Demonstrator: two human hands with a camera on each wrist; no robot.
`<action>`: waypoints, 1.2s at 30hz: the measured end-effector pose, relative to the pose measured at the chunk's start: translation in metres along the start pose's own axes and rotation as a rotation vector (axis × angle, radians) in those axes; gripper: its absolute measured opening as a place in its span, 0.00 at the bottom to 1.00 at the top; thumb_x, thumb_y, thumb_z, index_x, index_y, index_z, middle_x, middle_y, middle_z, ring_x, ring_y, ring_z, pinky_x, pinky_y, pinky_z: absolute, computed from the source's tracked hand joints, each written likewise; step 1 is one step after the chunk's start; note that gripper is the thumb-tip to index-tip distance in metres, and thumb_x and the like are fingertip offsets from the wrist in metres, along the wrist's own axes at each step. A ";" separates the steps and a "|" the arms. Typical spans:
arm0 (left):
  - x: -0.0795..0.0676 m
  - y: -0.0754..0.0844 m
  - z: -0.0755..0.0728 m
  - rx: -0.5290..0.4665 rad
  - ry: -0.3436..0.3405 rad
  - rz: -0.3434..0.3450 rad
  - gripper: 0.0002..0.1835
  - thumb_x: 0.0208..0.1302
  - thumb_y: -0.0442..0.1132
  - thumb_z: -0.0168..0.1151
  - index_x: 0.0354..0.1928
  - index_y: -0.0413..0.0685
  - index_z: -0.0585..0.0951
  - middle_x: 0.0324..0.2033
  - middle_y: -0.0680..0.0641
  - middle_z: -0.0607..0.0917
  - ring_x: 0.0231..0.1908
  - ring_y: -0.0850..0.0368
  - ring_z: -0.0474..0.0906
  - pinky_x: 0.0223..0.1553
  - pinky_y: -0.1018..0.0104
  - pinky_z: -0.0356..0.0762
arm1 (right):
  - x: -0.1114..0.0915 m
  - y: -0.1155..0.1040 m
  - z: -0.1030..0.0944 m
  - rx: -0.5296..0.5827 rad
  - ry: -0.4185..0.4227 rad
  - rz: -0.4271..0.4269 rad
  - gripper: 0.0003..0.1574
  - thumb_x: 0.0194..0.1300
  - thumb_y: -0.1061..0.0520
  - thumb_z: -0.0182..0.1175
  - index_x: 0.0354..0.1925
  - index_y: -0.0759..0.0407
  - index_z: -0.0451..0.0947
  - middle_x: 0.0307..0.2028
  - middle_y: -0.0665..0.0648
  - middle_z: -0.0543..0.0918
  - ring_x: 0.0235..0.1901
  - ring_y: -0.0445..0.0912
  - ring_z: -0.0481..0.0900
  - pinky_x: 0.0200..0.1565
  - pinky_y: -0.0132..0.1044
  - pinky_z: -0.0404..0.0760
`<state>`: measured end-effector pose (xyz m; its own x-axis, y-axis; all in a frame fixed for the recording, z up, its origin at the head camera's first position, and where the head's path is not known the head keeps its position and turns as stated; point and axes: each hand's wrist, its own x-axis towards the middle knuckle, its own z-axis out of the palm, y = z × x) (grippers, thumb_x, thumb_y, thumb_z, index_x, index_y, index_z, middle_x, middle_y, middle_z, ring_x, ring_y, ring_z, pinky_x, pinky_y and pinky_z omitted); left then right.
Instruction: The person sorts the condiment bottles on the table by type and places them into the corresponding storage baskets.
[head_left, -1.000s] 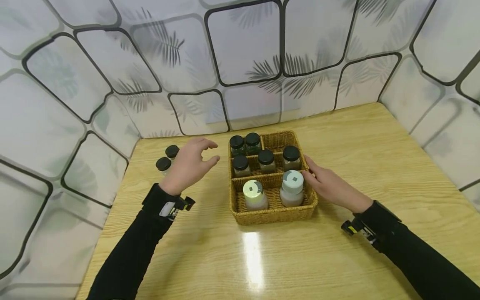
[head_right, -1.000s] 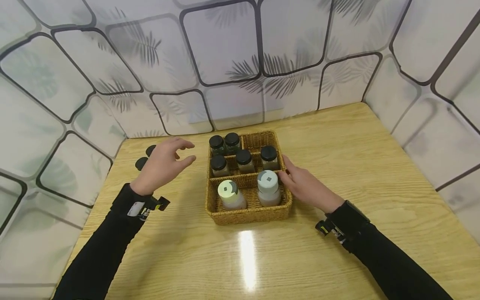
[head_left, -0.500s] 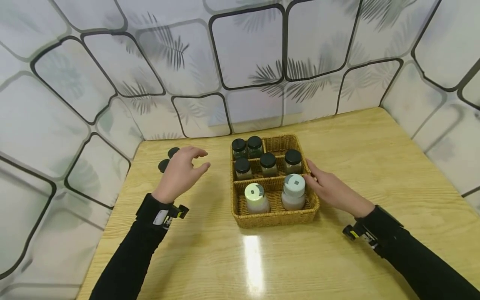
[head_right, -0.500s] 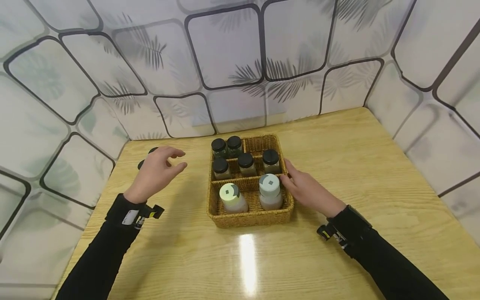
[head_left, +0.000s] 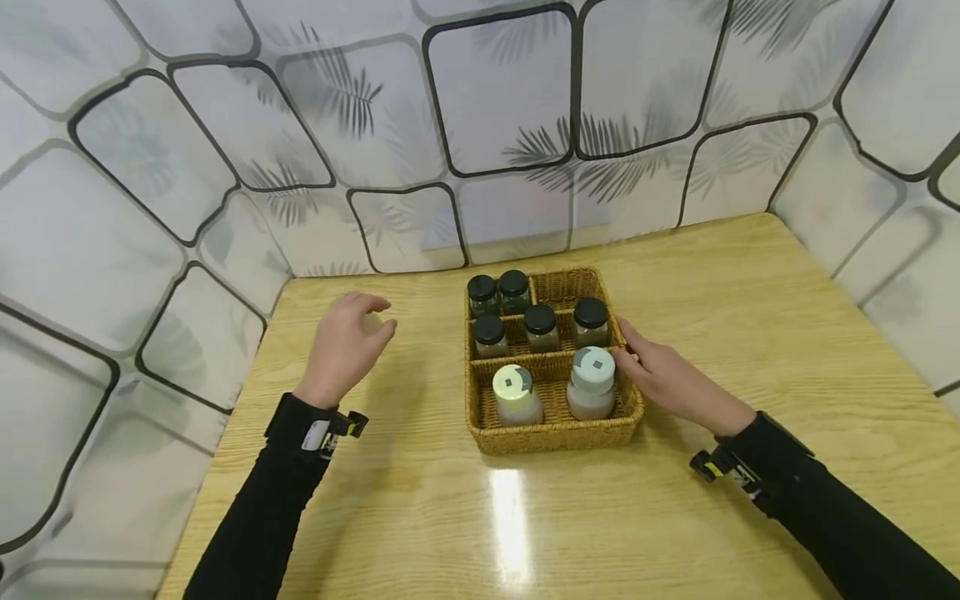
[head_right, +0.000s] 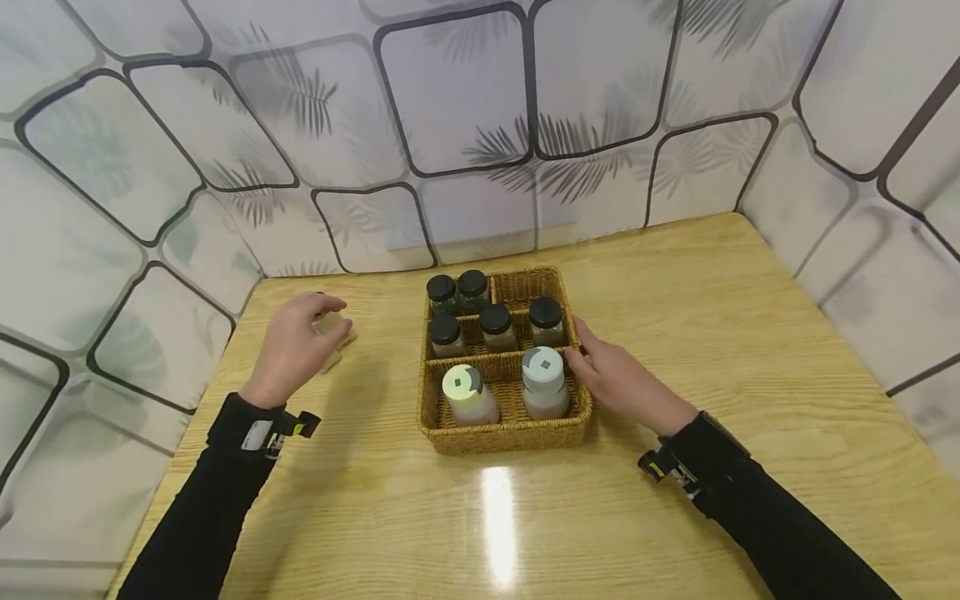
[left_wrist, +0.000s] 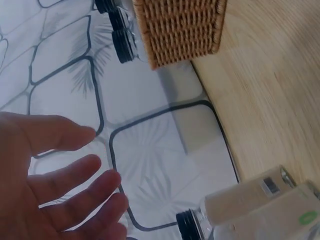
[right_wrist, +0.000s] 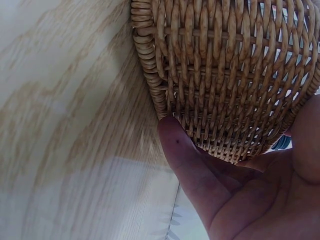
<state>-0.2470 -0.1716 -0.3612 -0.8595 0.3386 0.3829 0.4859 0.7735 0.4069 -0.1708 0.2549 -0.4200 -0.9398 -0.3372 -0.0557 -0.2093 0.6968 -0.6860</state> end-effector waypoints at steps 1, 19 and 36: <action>0.000 -0.002 -0.001 0.004 0.027 0.002 0.16 0.65 0.43 0.60 0.49 0.41 0.80 0.45 0.41 0.80 0.46 0.46 0.71 0.50 0.50 0.69 | 0.000 -0.001 0.000 -0.002 0.000 -0.001 0.42 0.78 0.43 0.35 0.74 0.66 0.33 0.60 0.80 0.64 0.56 0.64 0.67 0.53 0.63 0.69; -0.005 -0.026 -0.007 0.231 0.069 -0.174 0.18 0.62 0.43 0.62 0.49 0.38 0.81 0.45 0.35 0.77 0.46 0.35 0.67 0.49 0.38 0.64 | 0.000 0.000 0.000 -0.003 0.005 0.000 0.43 0.77 0.42 0.34 0.74 0.67 0.33 0.60 0.80 0.64 0.56 0.64 0.67 0.55 0.64 0.67; -0.011 -0.036 -0.010 0.183 0.002 -0.250 0.20 0.65 0.42 0.56 0.54 0.38 0.78 0.47 0.34 0.74 0.44 0.37 0.66 0.31 0.47 0.71 | 0.001 0.001 0.000 -0.006 0.006 -0.005 0.42 0.77 0.42 0.34 0.73 0.67 0.34 0.60 0.80 0.66 0.56 0.64 0.67 0.53 0.63 0.68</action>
<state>-0.2534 -0.2085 -0.3717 -0.9484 0.1242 0.2916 0.2224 0.9163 0.3330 -0.1716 0.2553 -0.4202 -0.9404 -0.3367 -0.0478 -0.2156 0.6991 -0.6818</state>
